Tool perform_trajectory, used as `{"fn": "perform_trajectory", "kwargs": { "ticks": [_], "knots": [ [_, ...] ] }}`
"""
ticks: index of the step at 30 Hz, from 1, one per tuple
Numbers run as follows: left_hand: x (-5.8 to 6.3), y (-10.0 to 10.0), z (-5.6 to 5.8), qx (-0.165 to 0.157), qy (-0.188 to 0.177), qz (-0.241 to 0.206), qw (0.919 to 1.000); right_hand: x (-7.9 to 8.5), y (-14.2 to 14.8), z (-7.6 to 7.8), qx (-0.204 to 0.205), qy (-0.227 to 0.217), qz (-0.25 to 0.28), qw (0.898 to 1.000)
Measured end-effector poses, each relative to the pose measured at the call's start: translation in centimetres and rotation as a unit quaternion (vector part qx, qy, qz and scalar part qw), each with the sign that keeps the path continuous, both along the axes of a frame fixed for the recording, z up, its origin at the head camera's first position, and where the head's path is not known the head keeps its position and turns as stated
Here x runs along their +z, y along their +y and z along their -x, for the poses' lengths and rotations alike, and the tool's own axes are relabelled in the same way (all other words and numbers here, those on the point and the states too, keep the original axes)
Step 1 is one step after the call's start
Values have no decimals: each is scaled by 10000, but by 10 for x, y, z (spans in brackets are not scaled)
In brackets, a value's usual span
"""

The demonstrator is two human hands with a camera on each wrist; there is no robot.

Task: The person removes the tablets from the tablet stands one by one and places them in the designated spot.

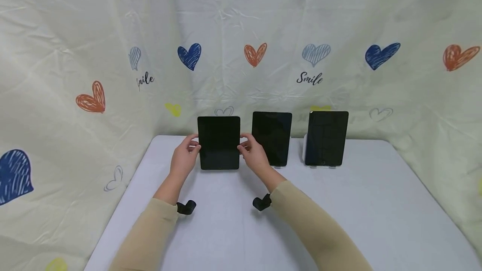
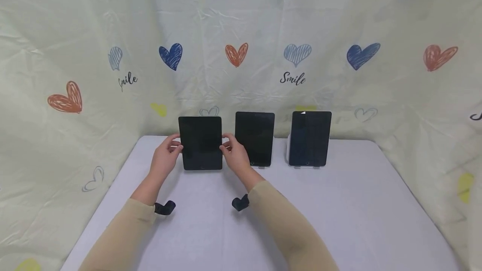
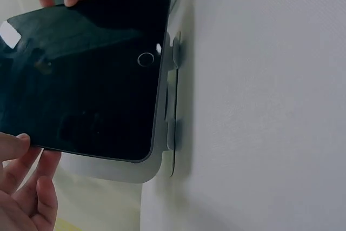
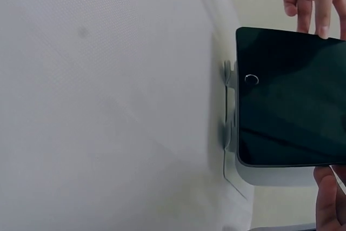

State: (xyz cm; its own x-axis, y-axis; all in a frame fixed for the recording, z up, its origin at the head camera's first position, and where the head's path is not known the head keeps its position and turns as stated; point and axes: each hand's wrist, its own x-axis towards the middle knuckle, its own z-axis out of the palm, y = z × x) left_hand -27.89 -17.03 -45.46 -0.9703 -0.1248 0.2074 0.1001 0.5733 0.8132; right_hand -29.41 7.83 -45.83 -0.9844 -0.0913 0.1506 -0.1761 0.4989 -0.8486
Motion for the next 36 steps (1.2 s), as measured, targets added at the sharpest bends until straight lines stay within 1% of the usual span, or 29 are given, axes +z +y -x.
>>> {"fn": "perform_trajectory", "kwargs": {
  "ticks": [5,8,14,22,27,31,36],
  "knots": [
    [0,-2,-5,-50,-191,-408,9990,-2,2,-3,136,-133,346,9992],
    [-1,-3,-9,-70,-285,-524,9982,-4,3,-6,186,-181,545,9982],
    [0,-5,-15,-135,-356,-494,9981,-4,3,-12,159,-220,716,9971],
    [0,-10,-26,-255,-515,-488,9972,-3,4,-20,237,-649,1004,9925],
    [3,-14,-33,-326,-677,-535,9957,-4,5,-25,285,-748,1083,9909],
    [3,-17,-38,-332,-845,-587,9941,-4,5,-30,361,-821,1243,9882],
    [2,-19,-44,-267,-1006,-691,9922,-3,3,-37,348,-875,1382,9859]
  ]
}}
